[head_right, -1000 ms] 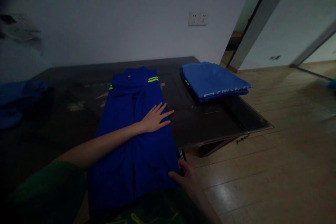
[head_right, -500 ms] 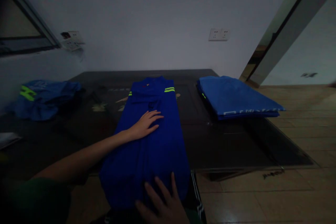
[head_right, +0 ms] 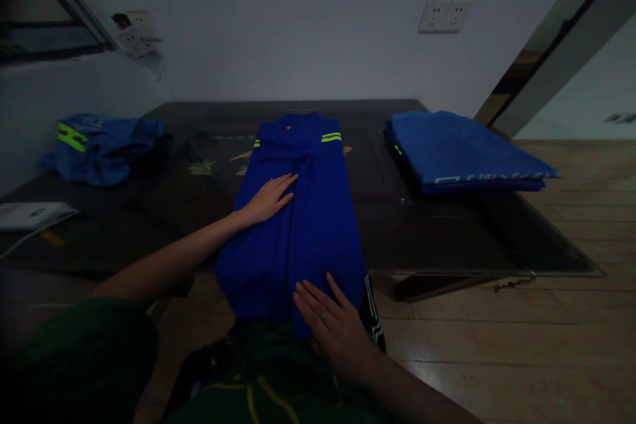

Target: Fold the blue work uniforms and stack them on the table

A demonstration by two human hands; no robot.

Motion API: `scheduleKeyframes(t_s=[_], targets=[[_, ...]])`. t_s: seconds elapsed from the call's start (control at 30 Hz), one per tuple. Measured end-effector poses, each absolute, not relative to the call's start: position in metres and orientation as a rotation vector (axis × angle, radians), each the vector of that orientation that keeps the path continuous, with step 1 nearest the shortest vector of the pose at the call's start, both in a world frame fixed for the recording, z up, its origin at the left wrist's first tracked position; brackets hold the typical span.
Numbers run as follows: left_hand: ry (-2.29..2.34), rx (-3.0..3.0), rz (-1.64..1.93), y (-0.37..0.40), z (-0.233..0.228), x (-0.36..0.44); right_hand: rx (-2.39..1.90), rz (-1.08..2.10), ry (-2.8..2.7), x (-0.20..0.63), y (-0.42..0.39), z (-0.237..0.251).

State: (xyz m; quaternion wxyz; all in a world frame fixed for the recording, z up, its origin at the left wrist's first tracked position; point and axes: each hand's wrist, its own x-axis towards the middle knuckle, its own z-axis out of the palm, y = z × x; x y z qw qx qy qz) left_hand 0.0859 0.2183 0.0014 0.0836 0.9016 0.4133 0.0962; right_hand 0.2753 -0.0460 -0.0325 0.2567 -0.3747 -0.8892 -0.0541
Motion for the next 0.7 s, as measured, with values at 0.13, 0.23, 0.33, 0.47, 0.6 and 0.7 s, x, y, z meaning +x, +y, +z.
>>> scheduleKeyframes(t_s=[0.13, 0.23, 0.33, 0.47, 0.6, 0.7], targets=[[1.259, 2.698, 0.234, 0.22, 0.0, 0.087, -1.003, -0.164, -2.39, 0.276, -0.052, -0.037], [1.253, 2.7, 0.264, 0.22, -0.003, 0.087, -1.026, -0.189, -2.425, 0.271, -0.052, -0.047], [1.216, 2.677, 0.332, 0.223, -0.006, 0.085, -1.07, -0.218, -2.47, 0.266, -0.049, -0.056], [1.125, 2.586, 0.508, 0.242, -0.004, 0.081, -0.878, -0.289, -2.472, 0.274, -0.038, -0.04], [1.227, 2.646, 0.689, 0.283, 0.008, 0.076, -0.904, -0.085, -2.395, 0.297, 0.004, 0.012], [1.417, 2.765, 0.675, 0.317, 0.014, 0.073, -1.028, 0.164, -2.302, 0.311, 0.075, 0.05]])
